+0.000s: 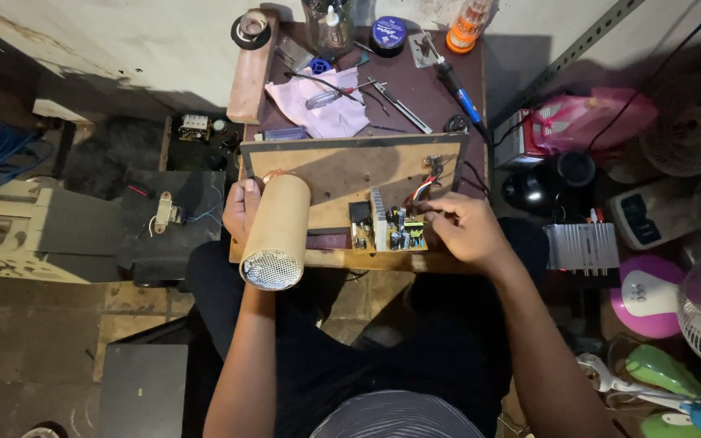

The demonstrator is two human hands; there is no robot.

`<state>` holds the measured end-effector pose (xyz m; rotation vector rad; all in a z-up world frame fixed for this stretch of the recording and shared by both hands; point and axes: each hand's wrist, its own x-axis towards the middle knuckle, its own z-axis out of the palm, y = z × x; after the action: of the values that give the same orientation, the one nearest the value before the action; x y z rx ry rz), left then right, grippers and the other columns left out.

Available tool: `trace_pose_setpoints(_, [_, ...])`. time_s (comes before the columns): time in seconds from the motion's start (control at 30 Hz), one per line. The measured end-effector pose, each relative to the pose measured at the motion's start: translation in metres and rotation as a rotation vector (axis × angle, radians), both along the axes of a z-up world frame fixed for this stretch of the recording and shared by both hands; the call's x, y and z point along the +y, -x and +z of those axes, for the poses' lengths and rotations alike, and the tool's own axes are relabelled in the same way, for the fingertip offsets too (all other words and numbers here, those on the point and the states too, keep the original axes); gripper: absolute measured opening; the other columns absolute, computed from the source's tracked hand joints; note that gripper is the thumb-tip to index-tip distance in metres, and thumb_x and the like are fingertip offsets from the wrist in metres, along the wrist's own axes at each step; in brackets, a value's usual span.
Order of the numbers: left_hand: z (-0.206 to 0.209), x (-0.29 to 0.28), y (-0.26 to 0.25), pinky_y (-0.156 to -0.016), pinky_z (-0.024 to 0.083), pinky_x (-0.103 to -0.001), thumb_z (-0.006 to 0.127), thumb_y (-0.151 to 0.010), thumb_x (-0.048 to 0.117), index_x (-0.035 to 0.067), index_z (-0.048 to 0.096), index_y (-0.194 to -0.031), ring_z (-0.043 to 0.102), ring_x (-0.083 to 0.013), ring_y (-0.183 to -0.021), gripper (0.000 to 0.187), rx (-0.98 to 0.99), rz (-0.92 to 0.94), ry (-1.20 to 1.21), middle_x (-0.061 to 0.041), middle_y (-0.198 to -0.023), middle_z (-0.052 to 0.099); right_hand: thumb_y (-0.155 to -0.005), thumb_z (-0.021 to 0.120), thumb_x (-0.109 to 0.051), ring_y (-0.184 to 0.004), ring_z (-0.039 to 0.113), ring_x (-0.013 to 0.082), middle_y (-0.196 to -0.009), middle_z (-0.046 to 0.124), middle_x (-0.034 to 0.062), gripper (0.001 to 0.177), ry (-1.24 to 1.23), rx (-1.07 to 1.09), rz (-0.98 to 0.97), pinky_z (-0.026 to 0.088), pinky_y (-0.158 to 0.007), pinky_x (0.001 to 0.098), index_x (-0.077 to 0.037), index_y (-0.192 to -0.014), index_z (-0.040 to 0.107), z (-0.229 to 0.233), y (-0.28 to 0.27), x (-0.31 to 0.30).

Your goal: The person uses a screwdriver to tighten screws on a circuit board mounted on a wooden board. They then use pliers to adjust wires connected to the board. Finally, they pick up a black metal casing and place it on the table.

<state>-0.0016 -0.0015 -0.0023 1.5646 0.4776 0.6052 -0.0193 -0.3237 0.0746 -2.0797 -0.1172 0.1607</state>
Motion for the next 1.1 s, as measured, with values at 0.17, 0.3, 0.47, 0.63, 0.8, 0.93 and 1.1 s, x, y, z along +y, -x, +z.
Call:
trace_pose_setpoints(0.17, [-0.031,0.017,-0.004,-0.073,0.047,-0.03,0.057,-0.106,0.022,0.012,0.06,-0.077,0.048,-0.0142,-0.07,0.03,0.027,-0.02,-0.028,-0.004,-0.067,0.053,-0.086,0.074,0.0,-0.069,0.065,0.0201,-0.075,0.071,0.0142,0.014,-0.001,-0.164,-0.108,0.052,-0.067,0.0323,-0.001,-0.099,0.08,-0.013,0.009,-0.006])
trace_pose_setpoints(0.3, [-0.006,0.01,-0.002,-0.078,0.049,-0.034,0.056,-0.106,0.025,0.01,0.061,-0.082,0.049,-0.0169,-0.073,0.029,0.042,-0.057,-0.026,-0.009,-0.071,0.056,-0.094,0.073,-0.001,-0.069,0.062,0.0173,-0.071,0.064,0.0061,0.01,0.043,-0.473,-0.43,0.048,-0.066,0.0273,-0.007,-0.096,0.081,-0.013,0.013,-0.01])
trace_pose_setpoints(0.47, [-0.056,0.036,-0.009,-0.084,0.049,-0.038,0.058,-0.107,0.027,0.008,0.064,-0.088,0.055,-0.0219,-0.078,0.028,0.13,-0.098,-0.04,-0.014,-0.078,0.061,-0.1,0.069,-0.015,-0.076,0.061,0.0201,-0.076,0.068,0.0153,0.018,-0.065,-0.162,-0.41,0.051,-0.071,0.037,-0.004,-0.111,0.078,-0.055,0.002,-0.024])
trace_pose_setpoints(0.63, [-0.093,0.053,-0.037,-0.093,0.047,-0.031,0.049,-0.107,0.026,0.012,0.061,-0.09,0.054,-0.0184,-0.086,0.025,0.241,-0.078,0.137,-0.002,-0.085,0.061,-0.09,0.077,-0.007,-0.076,0.066,0.0156,-0.099,0.076,0.0179,0.029,-0.138,0.008,-0.405,0.056,-0.071,0.0334,-0.003,-0.118,0.076,-0.046,-0.001,-0.029])
trace_pose_setpoints(0.8, [-0.03,0.047,-0.032,-0.093,0.05,-0.031,0.055,-0.093,0.025,0.017,0.058,-0.082,0.062,-0.0175,-0.083,0.014,0.479,-0.141,0.192,0.001,-0.082,0.066,-0.098,0.064,-0.005,-0.061,0.065,0.0163,-0.076,0.073,0.0161,0.022,-0.236,0.077,-0.347,0.052,-0.057,0.0296,0.0,-0.116,0.075,-0.049,-0.01,-0.035])
trace_pose_setpoints(0.93, [-0.169,0.09,-0.076,-0.074,0.056,-0.025,0.059,-0.089,0.043,0.03,0.065,-0.071,0.069,-0.0166,-0.074,0.023,0.684,0.085,0.003,0.01,-0.072,0.067,-0.096,0.06,0.006,-0.07,0.068,0.0151,-0.092,0.078,0.0152,0.027,-0.256,-0.084,-0.376,0.058,-0.066,0.0279,-0.006,-0.11,0.08,-0.048,-0.002,-0.04])
trace_pose_setpoints(1.1, [-0.158,0.074,-0.081,-0.072,0.054,-0.028,0.063,-0.081,0.045,0.026,0.068,-0.067,0.065,-0.0172,-0.071,0.024,0.631,0.159,0.023,0.009,-0.066,0.064,-0.08,0.086,-0.01,-0.101,0.069,0.0286,-0.105,0.069,0.0057,0.033,0.219,-0.43,-0.334,0.056,-0.088,0.0374,-0.013,-0.112,0.078,-0.062,0.018,-0.06])
